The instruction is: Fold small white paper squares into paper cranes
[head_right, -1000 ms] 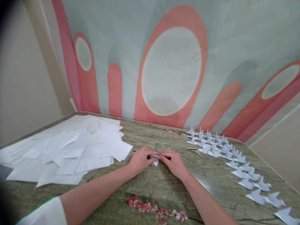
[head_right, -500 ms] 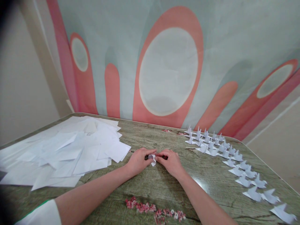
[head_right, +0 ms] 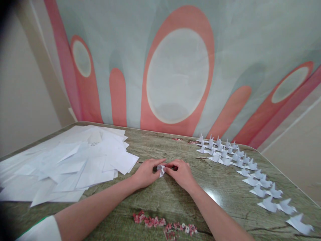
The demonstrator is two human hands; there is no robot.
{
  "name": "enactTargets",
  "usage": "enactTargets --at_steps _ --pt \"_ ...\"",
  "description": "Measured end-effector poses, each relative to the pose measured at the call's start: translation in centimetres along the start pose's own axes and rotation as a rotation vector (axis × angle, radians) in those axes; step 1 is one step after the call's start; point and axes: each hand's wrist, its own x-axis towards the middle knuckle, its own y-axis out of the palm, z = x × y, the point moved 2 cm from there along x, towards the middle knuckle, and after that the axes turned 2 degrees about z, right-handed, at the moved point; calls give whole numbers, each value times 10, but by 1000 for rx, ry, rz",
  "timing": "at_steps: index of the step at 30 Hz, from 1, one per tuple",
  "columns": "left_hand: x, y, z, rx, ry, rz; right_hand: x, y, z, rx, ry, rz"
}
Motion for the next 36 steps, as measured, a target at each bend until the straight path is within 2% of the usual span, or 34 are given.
enactTargets --at_steps 25,36 --pt "3 1 1 -118 -51 2 -2 1 0 -30 -29 -35" --pt "3 4 3 -110 -42 -20 -10 5 11 -56 -143 -68"
